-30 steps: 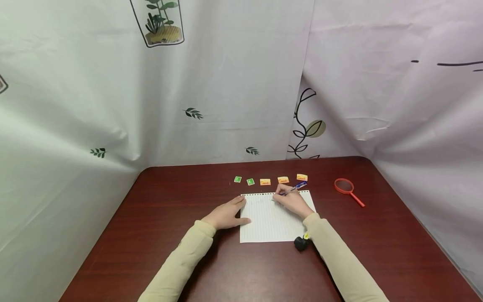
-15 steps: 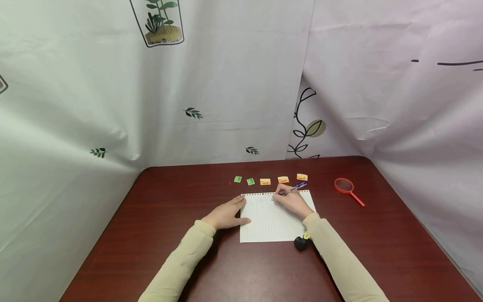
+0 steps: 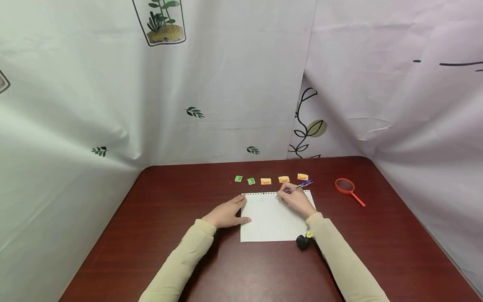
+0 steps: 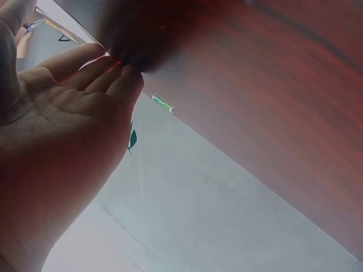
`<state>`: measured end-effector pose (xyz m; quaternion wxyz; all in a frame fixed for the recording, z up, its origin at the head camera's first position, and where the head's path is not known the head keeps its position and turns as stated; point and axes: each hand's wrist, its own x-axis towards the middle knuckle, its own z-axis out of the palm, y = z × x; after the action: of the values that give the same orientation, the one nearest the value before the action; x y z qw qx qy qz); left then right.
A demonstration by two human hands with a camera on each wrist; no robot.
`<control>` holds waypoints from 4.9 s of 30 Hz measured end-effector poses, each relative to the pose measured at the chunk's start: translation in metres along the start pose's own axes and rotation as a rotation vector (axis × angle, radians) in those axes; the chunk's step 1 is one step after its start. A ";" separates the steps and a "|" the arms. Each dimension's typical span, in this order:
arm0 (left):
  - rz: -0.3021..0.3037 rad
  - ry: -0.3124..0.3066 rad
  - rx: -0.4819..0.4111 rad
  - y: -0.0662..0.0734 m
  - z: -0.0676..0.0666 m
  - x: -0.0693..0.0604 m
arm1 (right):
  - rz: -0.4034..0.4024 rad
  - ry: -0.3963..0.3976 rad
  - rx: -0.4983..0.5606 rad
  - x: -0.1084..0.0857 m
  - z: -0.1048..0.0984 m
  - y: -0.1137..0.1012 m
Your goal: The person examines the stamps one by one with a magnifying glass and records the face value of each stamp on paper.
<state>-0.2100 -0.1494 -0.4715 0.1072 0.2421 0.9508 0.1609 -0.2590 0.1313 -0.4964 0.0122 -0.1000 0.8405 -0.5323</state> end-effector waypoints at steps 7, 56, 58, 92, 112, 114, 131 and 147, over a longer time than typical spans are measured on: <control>-0.005 -0.002 0.002 0.000 0.000 0.000 | -0.017 0.011 -0.031 0.000 0.002 0.001; -0.009 0.004 0.011 0.000 -0.001 0.001 | -0.076 -0.048 -0.038 -0.002 0.003 0.000; -0.008 0.002 0.010 0.001 -0.001 0.001 | -0.071 -0.044 -0.031 -0.002 0.004 0.000; -0.002 0.007 -0.001 0.000 -0.001 0.001 | -0.016 0.025 -0.049 -0.002 0.004 -0.002; -0.003 0.006 -0.004 -0.001 0.001 0.001 | 0.067 -0.120 0.348 0.006 -0.018 0.013; -0.002 0.006 0.001 -0.001 0.002 0.001 | 0.063 -0.129 0.340 0.005 -0.020 0.014; -0.011 0.002 0.013 0.001 0.001 0.000 | -0.077 -0.080 -0.035 -0.017 -0.074 0.028; 0.014 -0.005 0.014 -0.001 0.004 0.001 | -0.273 -0.019 -0.392 -0.041 -0.105 0.039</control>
<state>-0.2104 -0.1490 -0.4758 0.1068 0.2499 0.9499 0.1544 -0.2387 0.2484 -0.4892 -0.0715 -0.2182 0.9064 -0.3546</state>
